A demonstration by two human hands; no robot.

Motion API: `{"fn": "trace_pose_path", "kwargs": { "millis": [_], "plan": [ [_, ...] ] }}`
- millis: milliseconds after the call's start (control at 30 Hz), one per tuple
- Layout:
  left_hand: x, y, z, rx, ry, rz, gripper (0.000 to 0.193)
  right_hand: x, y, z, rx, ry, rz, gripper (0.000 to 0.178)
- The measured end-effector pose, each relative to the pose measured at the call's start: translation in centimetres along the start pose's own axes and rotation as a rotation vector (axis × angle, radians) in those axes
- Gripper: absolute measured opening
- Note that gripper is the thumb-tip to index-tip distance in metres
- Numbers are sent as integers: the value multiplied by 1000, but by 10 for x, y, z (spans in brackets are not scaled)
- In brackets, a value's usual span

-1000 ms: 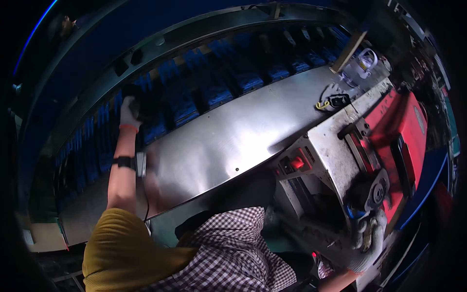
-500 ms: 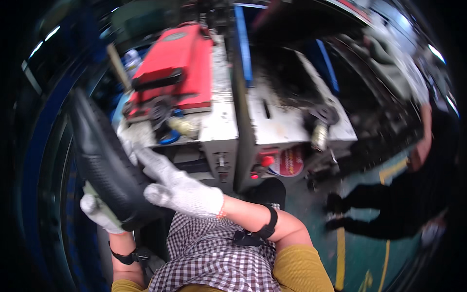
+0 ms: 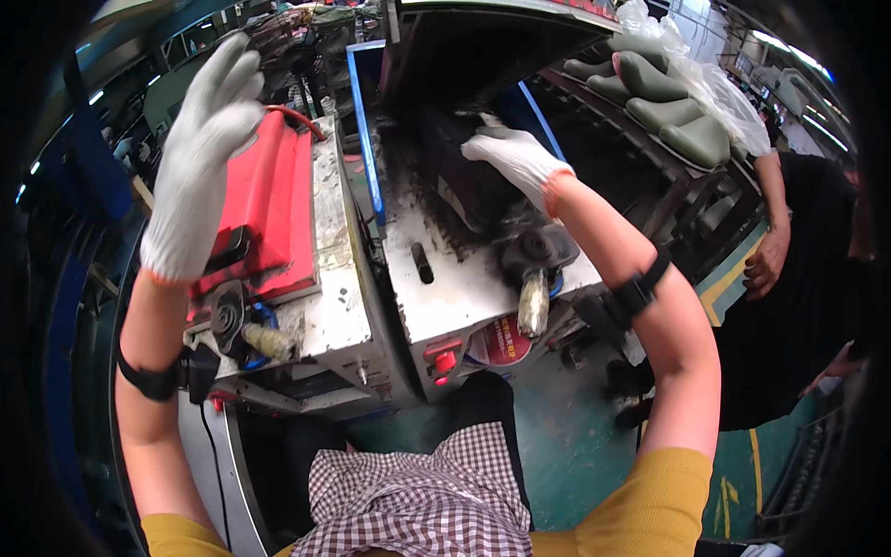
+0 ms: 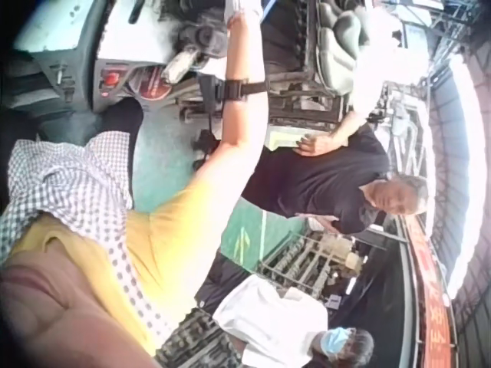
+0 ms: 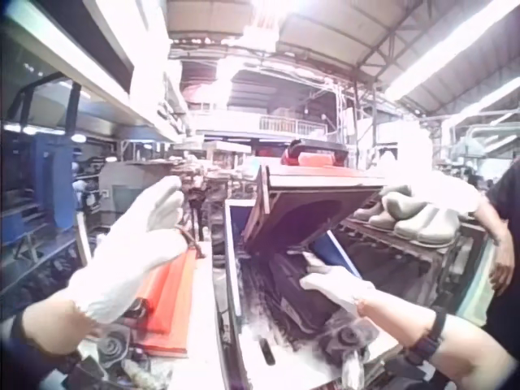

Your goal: Operating a heat-press machine to bond shoe components in a factory.

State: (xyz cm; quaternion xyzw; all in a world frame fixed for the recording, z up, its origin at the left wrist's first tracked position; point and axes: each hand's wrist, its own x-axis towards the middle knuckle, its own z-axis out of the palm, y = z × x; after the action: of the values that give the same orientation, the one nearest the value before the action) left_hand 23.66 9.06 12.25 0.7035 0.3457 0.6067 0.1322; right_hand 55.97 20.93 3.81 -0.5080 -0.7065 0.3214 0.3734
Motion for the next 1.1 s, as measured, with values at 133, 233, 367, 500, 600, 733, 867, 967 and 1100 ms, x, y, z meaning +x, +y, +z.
{"fn": "trace_pose_path", "kwargs": {
  "millis": [133,233,367,500,600,733,867,967,1100],
  "plan": [
    [63,-10,51,-57,-56,46,80,91,56,-1,-220,81,116,94],
    [128,-30,71,266,-60,123,75,102,82,5,-597,-109,162,100],
    [187,-48,94,258,-191,162,49,103,61,15,-560,-285,299,107],
    [208,-31,107,518,-407,143,28,101,52,11,-600,-352,344,106],
    [215,-42,120,385,-370,-10,25,101,63,7,-628,-363,310,106],
    [206,-46,127,478,-337,154,30,92,70,7,-664,-310,313,108],
    [177,-55,137,534,-344,160,41,65,57,0,-902,-323,159,104],
    [148,-74,139,390,-276,118,60,-6,5,-3,-822,-263,2,87],
    [62,-64,158,375,-215,-85,59,-120,0,4,-652,-35,-368,54]
  ]
}}
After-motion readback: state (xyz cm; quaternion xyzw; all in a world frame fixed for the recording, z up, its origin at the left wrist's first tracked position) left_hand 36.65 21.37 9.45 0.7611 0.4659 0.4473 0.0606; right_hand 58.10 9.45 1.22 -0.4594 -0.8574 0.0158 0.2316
